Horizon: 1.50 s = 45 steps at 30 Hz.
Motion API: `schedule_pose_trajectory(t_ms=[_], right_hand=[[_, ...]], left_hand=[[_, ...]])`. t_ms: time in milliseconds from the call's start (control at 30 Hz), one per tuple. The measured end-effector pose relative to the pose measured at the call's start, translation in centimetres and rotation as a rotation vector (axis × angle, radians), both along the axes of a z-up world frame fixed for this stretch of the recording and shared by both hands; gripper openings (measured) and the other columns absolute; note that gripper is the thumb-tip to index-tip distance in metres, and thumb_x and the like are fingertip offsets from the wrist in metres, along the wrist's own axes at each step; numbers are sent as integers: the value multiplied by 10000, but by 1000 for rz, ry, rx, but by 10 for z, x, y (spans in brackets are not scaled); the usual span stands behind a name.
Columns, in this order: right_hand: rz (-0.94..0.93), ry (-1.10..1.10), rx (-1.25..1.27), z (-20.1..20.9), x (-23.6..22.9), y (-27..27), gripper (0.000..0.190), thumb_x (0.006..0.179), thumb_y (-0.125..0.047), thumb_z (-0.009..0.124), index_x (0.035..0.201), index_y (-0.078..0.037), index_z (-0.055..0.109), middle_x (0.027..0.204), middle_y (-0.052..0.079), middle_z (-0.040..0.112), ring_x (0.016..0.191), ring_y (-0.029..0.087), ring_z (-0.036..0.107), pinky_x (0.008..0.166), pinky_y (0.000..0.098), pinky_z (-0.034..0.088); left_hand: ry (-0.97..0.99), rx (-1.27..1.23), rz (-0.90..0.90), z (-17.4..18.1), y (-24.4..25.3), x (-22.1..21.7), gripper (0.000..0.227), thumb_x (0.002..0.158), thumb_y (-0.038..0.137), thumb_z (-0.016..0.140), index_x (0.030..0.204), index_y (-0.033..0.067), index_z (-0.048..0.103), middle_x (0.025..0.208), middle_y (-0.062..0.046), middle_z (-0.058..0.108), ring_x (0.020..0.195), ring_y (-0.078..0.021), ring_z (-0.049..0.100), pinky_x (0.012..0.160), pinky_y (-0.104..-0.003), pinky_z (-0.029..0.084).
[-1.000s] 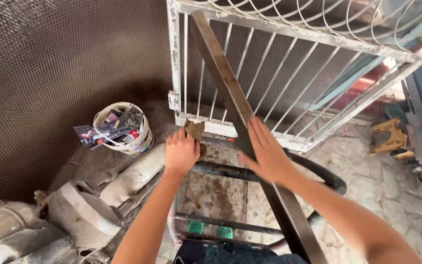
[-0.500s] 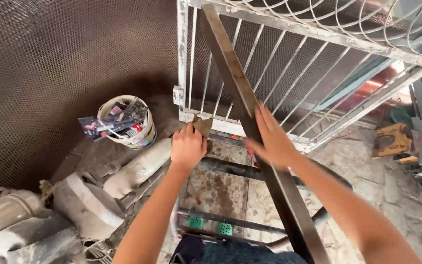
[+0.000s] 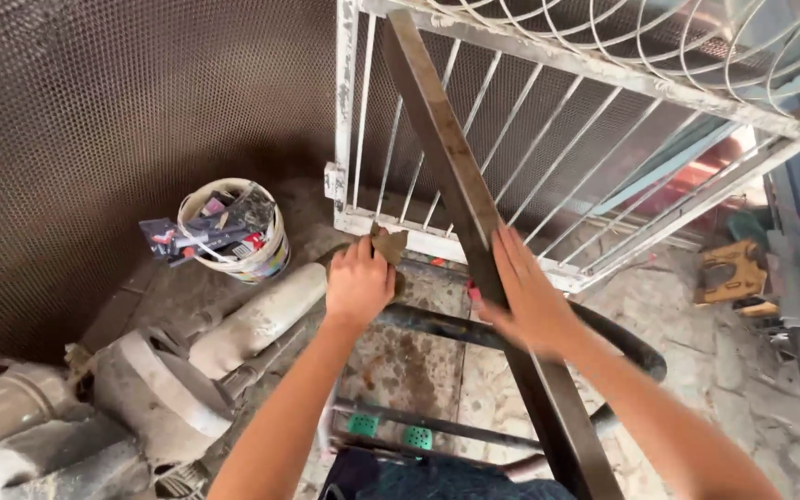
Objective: Sanding a long metal bar with a cloth and rinsing the cloth in a bucket of liquid in a workshop environment.
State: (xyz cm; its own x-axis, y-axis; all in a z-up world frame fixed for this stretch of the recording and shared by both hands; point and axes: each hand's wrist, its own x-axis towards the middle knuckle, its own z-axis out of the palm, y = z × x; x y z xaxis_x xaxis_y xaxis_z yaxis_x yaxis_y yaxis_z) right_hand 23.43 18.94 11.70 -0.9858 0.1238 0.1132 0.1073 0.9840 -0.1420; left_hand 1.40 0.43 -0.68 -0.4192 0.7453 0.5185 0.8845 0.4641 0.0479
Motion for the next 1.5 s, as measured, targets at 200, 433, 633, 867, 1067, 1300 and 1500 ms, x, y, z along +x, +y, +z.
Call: schedule_pose_trajectory(t_ms=[200,433,633,867,1067,1300,1500], right_hand=[[14,-3,70,-1,-3,-5,1041,866,-516,678,1575,81,204,1662,285,173,1531,408,204,1273,464,172],[-17,44,140,3,-56,5,1008,884,-430,687,1583,104,195,1643,337,190,1533,433,217,1266,499,185],[-42,-152,77,-2,-4,-15,1155,867,-761,570,1608,22,156,1680,257,129,1536,386,165,1259,465,137],[-20,-72,180,2,-46,4,1093,936,-745,447,1583,87,156,1663,306,135,1550,385,174,1275,461,133],[48,-35,163,-13,-23,0,1155,873,-754,560,1589,63,168,1679,262,127,1545,374,168,1270,450,132],[-2,-29,225,0,-80,15,1130,743,-322,753,1592,103,142,1654,321,164,1534,411,215,1269,463,174],[31,29,155,-14,-4,-8,1117,839,-658,631,1564,98,245,1626,323,251,1506,418,282,1256,473,210]], left_hand=[[-29,-45,11,1,1,0,232,867,302,672,870,81,742,1023,-133,703,865,-244,706,741,-389,549],[-26,-30,7,-2,2,1,253,830,335,700,865,88,738,1052,-138,710,915,-263,715,761,-410,549],[-35,-44,5,-4,4,-1,223,848,324,679,815,107,719,990,-127,705,890,-260,713,742,-401,550],[-40,-40,12,0,6,-2,232,867,326,678,813,105,723,1011,-130,711,924,-259,723,727,-395,551],[-34,-9,7,5,6,-6,227,776,324,733,778,98,711,911,-117,675,824,-274,695,664,-412,525],[-11,46,8,-12,11,1,238,739,326,747,757,94,696,888,-118,641,793,-284,670,640,-417,491],[-43,-1,15,-1,7,4,225,779,316,747,803,93,730,955,-128,684,823,-274,703,660,-394,509]])
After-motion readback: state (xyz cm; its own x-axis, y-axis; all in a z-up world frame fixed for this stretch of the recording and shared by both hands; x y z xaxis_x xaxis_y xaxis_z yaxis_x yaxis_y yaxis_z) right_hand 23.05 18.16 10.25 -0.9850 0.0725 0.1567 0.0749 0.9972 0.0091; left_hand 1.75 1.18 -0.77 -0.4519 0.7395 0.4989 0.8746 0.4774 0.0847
